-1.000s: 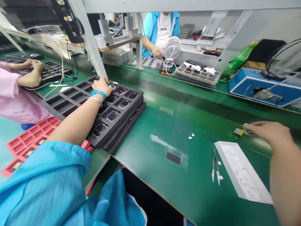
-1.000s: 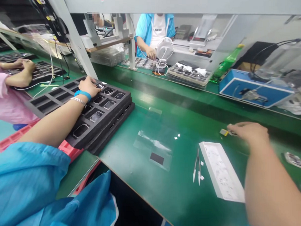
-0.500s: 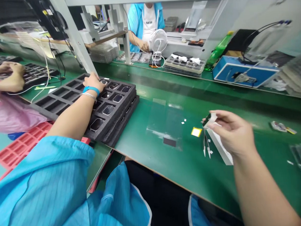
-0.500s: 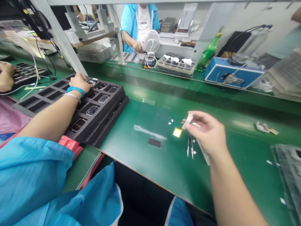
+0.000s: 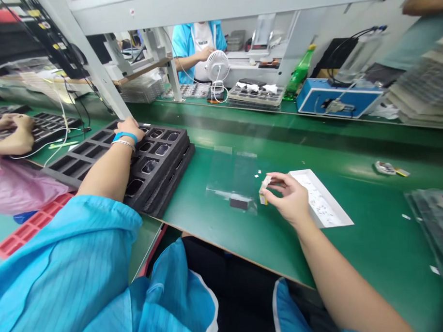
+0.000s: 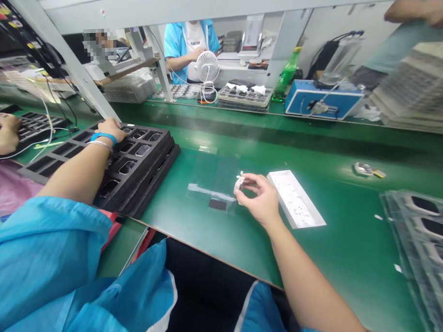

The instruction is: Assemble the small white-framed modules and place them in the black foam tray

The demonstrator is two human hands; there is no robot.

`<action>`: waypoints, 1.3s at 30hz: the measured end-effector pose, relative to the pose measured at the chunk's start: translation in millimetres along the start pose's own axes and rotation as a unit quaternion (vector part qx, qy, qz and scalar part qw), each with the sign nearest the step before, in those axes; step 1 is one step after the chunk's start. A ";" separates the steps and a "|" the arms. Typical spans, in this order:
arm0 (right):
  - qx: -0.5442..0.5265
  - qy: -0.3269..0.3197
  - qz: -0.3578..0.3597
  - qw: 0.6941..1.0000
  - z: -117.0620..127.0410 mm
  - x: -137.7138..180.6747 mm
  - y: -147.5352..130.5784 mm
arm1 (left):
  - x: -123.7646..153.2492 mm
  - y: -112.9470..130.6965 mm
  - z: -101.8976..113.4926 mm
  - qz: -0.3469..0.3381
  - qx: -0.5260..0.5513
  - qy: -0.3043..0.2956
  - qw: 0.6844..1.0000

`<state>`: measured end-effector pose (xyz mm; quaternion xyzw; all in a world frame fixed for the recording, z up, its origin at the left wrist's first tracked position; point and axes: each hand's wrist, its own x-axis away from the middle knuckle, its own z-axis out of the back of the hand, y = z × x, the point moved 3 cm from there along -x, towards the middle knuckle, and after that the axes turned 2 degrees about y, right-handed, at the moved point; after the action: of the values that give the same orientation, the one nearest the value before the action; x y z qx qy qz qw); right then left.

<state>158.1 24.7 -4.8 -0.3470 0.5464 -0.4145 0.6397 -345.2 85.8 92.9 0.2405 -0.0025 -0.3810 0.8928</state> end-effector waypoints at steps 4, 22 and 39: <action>0.037 -0.011 0.038 0.999 -1.9 2.0 -4.2 | 10.3 7.4 0.6 0.003 0.004 0.004 1.000; 0.050 0.024 0.079 0.995 -5.7 10.4 -12.6 | 286.3 156.4 -94.3 -0.356 0.433 -0.532 0.634; 0.162 0.027 0.187 0.968 -9.6 11.9 -22.2 | 286.9 140.3 -126.1 -0.153 0.593 -0.526 0.590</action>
<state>145.9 4.7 8.7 -0.1186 0.5442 -0.3800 0.7385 -22.6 27.5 -9.4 0.4715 -0.6606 -0.4861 0.3240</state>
